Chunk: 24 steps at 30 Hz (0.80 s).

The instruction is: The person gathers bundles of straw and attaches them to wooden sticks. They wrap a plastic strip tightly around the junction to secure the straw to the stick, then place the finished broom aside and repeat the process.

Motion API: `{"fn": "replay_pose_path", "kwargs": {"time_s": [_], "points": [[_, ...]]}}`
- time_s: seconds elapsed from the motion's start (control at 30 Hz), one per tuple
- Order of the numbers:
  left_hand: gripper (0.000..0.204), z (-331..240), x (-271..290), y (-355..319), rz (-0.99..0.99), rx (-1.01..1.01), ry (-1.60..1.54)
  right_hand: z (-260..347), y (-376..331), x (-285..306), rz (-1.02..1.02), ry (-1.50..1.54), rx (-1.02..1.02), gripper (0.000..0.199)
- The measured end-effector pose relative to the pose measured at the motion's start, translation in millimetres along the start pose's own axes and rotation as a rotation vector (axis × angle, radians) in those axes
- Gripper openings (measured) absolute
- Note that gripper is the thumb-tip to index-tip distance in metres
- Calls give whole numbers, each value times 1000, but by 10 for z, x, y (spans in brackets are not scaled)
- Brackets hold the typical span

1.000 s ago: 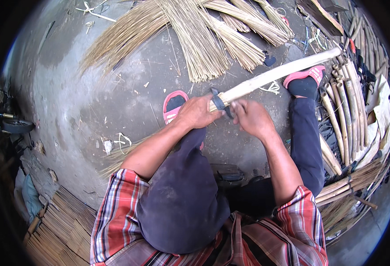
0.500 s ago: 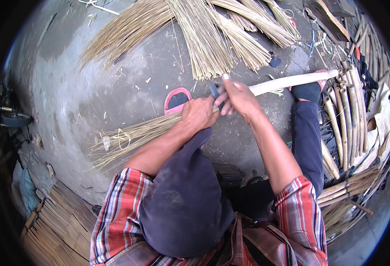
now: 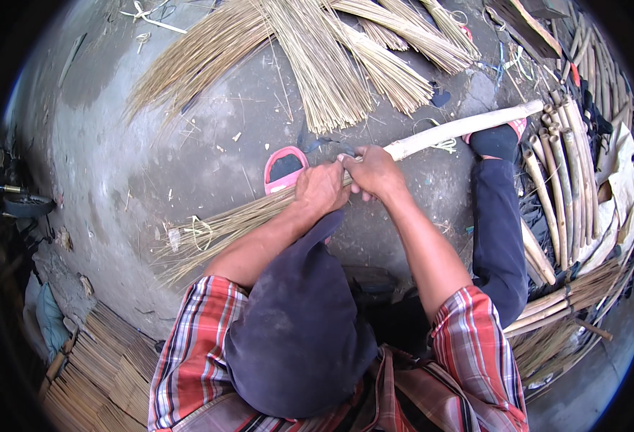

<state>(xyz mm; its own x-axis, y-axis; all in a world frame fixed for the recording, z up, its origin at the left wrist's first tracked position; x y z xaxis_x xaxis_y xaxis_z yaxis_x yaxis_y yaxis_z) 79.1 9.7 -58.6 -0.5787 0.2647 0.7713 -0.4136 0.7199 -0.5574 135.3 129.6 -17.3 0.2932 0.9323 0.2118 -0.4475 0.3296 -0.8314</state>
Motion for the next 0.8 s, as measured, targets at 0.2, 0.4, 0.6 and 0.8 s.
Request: {"fn": "replay_pose_path", "kwargs": {"time_s": [0.2,0.4,0.6,0.8], "points": [[50,-10,2,-5,-36,-49,-28,-45,54,-79,87,299,106,46],[46,-39,58,-56,-98,-48,-68,-349,-520,-184,-56,682,262,29],[52,-35,60,-20,-96,-23,-30,-556,-967,-154,-38,445,57,24],[50,41,105,-19,-64,0,-74,-714,-1172,-220,-4,577,4,30]]}}
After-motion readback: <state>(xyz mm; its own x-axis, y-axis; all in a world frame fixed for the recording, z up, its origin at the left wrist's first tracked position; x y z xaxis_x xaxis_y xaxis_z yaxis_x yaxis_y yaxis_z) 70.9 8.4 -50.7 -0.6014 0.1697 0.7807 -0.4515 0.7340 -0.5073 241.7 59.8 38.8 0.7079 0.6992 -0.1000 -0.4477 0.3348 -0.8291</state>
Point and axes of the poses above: each hand's wrist, its own y-axis towards the middle knuckle, its own x-axis out of the back of the hand, z = x × y, the point moved 6 cm from there along y, towards the middle knuckle, and after that the axes turned 13 degrees about y, right-handed, at the moved point
